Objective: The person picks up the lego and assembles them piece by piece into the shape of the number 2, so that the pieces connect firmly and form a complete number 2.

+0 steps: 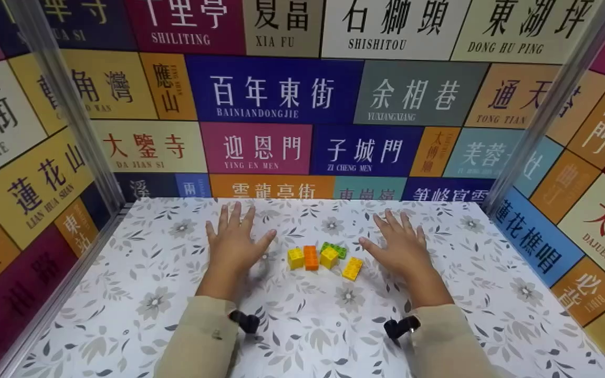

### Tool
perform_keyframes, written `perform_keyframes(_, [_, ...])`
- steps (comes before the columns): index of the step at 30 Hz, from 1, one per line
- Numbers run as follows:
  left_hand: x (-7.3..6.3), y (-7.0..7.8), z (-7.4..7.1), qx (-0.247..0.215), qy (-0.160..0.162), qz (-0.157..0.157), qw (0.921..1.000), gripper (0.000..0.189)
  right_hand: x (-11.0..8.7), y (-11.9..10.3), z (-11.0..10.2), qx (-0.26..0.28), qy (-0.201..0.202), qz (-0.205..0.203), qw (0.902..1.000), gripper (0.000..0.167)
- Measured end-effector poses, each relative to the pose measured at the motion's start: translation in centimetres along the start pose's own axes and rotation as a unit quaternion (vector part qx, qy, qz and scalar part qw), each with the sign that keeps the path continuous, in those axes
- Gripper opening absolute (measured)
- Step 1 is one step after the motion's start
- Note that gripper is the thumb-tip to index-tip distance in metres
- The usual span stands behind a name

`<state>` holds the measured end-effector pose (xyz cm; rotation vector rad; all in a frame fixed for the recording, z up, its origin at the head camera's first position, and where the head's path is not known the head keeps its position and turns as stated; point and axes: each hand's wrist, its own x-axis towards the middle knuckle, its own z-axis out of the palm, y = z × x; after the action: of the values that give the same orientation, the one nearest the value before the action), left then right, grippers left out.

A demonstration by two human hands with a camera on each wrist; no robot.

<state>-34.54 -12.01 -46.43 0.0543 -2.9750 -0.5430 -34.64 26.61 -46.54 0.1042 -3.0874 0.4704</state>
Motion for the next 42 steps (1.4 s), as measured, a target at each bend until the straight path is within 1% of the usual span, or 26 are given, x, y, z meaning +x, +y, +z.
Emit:
perform_keyframes(7, [-0.2, 0.1, 0.0, -0.007, -0.004, 0.002, 1.0000, 0.098, 0.1, -0.2, 0.0, 0.016, -0.010, -0.007, 0.9998, 0.102])
perform_keyframes(14, [-0.3, 0.9, 0.3, -0.012, 0.010, 0.010, 0.9998, 0.098, 0.0, -0.6, -0.2, 0.043, -0.020, -0.012, 0.9988, 0.096])
perform_keyframes(17, [-0.5, 1.4, 0.4, -0.012, 0.005, 0.015, 0.9998, 0.097, -0.3, -0.4, -0.3, 0.049, -0.023, -0.015, 0.9984, 0.094])
perform_keyframes(20, [-1.0, 2.2, 0.5, -0.005, -0.002, 0.022, 0.9998, 0.097, -0.6, 0.0, -0.5, 0.047, -0.023, -0.023, 0.9983, 0.094])
perform_keyframes(24, [-1.6, 4.0, 0.7, -0.007, 0.001, 0.039, 0.9992, 0.098, -1.0, 0.5, -0.7, 0.045, -0.024, -0.030, 0.9982, 0.092])
perform_keyframes(27, [-2.1, 5.4, 0.9, -0.017, 0.008, 0.055, 0.9983, 0.097, -1.2, 0.8, -0.8, 0.050, -0.018, -0.038, 0.9978, 0.087])
perform_keyframes(31, [-2.4, 6.9, 1.2, -0.031, 0.015, 0.072, 0.9968, 0.093, -1.1, 0.9, -0.9, 0.060, -0.013, -0.046, 0.9971, 0.078])
perform_keyframes(35, [-2.7, 7.8, 1.6, -0.042, 0.013, 0.085, 0.9954, 0.092, -0.9, 1.1, -0.8, 0.065, -0.019, -0.051, 0.9964, 0.073])
perform_keyframes(42, [-3.5, 8.9, 2.2, -0.036, 0.015, 0.103, 0.9939, 0.091, -0.8, 1.0, -0.4, 0.084, -0.026, -0.049, 0.9949, 0.068])
